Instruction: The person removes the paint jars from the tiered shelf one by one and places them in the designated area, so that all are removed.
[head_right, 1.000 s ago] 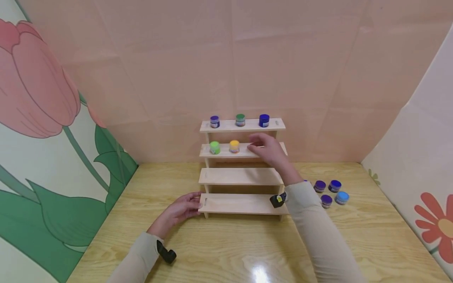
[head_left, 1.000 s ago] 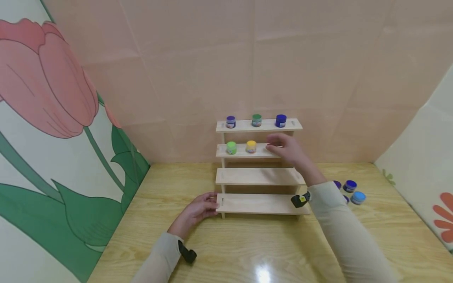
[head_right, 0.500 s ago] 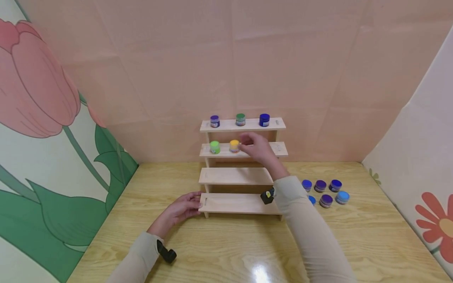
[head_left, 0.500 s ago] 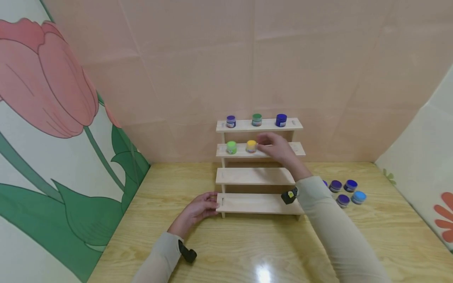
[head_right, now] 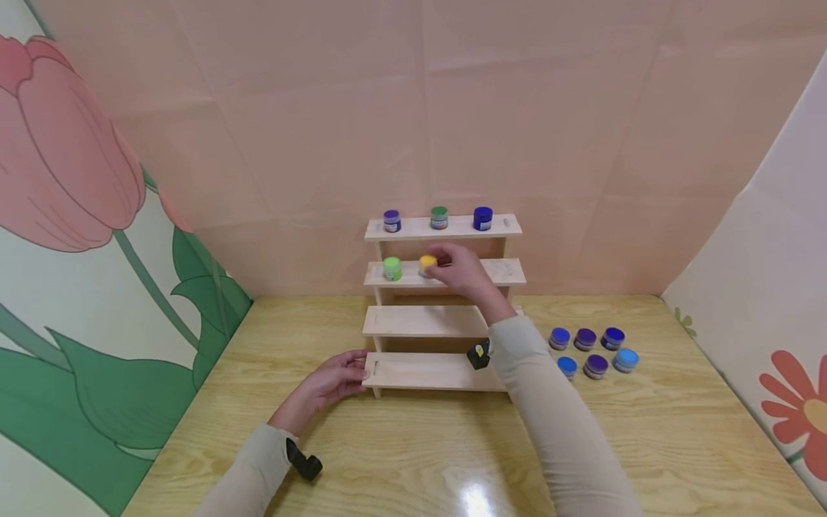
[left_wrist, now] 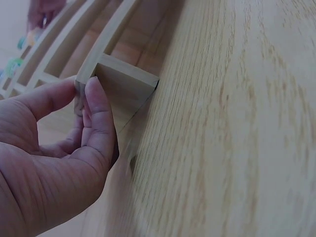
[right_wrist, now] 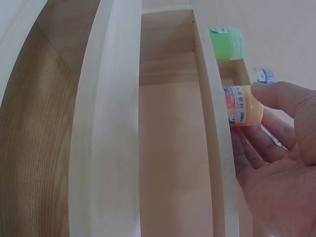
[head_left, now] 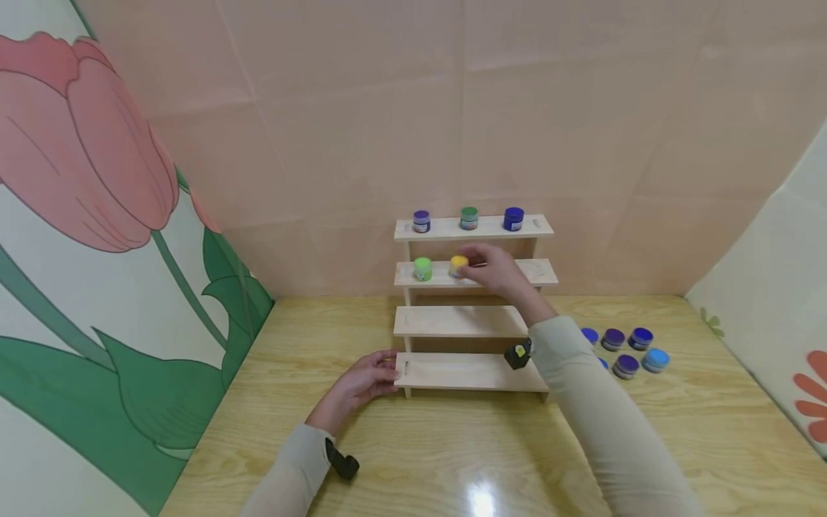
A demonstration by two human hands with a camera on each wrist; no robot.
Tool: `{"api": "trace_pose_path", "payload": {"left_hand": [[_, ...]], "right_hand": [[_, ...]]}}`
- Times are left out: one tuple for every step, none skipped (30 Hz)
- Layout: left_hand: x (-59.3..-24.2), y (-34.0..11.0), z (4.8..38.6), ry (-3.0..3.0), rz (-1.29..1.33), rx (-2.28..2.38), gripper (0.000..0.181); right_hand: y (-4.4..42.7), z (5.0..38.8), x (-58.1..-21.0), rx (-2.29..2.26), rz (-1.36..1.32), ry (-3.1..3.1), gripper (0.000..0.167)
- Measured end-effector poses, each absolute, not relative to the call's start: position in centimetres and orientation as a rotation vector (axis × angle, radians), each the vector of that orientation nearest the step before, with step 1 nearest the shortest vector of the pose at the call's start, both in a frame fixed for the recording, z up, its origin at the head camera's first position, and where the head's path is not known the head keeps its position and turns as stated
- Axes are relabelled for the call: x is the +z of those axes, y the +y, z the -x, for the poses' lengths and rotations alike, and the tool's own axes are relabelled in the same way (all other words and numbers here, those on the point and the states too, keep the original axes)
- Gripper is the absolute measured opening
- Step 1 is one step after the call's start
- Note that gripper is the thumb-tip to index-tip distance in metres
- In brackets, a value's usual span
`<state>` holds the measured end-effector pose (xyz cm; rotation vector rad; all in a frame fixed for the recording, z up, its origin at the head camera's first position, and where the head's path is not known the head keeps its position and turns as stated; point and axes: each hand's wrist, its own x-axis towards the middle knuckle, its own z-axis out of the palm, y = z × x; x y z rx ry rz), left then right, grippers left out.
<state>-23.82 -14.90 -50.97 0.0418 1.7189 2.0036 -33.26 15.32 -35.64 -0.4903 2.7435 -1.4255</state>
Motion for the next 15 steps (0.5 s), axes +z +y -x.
{"api": "trace_pose_path", "payload": {"left_hand": [[-50.96,-14.89,23.81,1.719,-0.041,2.003,0.062],[-50.96,-14.89,23.81,1.72,-0.041,2.002,0.062],[-50.97,-14.89,23.8,1.72,-0.039,2.001,0.062],[-50.98,-14.9,23.79,1.72,-0.039,2.001,0.062],[-50.99,-14.91,23.79,1.721,-0.038,2.001,0.062],[-51.01,-14.91,23.78,1.721,-0.038,2.0,0.062],[-51.03,-14.93,23.78,1.72,-0.036,2.001,0.062],[-51.05,-14.94,23.78,1.721,-0.037,2.002,0.062],[-51.07,-14.94,23.78,1.72,-0.036,2.003,0.062],[-51.09,-14.95,23.79,1.72,-0.037,2.003,0.062],[-51.1,-14.96,23.8,1.721,-0.038,2.004,0.062],[-51.12,-14.95,23.81,1.721,-0.038,2.005,0.062],[-51.12,-14.95,23.82,1.721,-0.038,2.007,0.062],[-51.1,-14.94,23.83,1.721,-0.037,2.008,0.062],[-51.07,-14.92,23.82,1.72,-0.035,2.01,0.062]], "right_hand": [[15.27,33.29,-35.64,-1.422,0.497,2.745,0.048],[15.21,33.31,-35.63,-1.418,0.499,2.747,0.049],[15.15,33.33,-35.63,-1.412,0.496,2.752,0.049],[15.09,33.37,-35.65,-1.405,0.494,2.758,0.049],[15.03,33.41,-35.66,-1.397,0.494,2.763,0.049],[14.98,33.44,-35.67,-1.389,0.493,2.768,0.049],[14.93,33.45,-35.67,-1.383,0.491,2.771,0.048],[14.87,33.48,-35.67,-1.379,0.485,2.773,0.048],[14.83,33.52,-35.68,-1.374,0.483,2.776,0.048],[14.81,33.53,-35.67,-1.371,0.481,2.777,0.048],[14.8,33.53,-35.65,-1.371,0.477,2.776,0.048],[14.81,33.53,-35.64,-1.37,0.476,2.777,0.048],[14.85,33.5,-35.6,-1.371,0.472,2.776,0.048],[14.93,33.45,-35.54,-1.37,0.465,2.774,0.049],[15.04,33.39,-35.48,-1.366,0.459,2.776,0.049]]}}
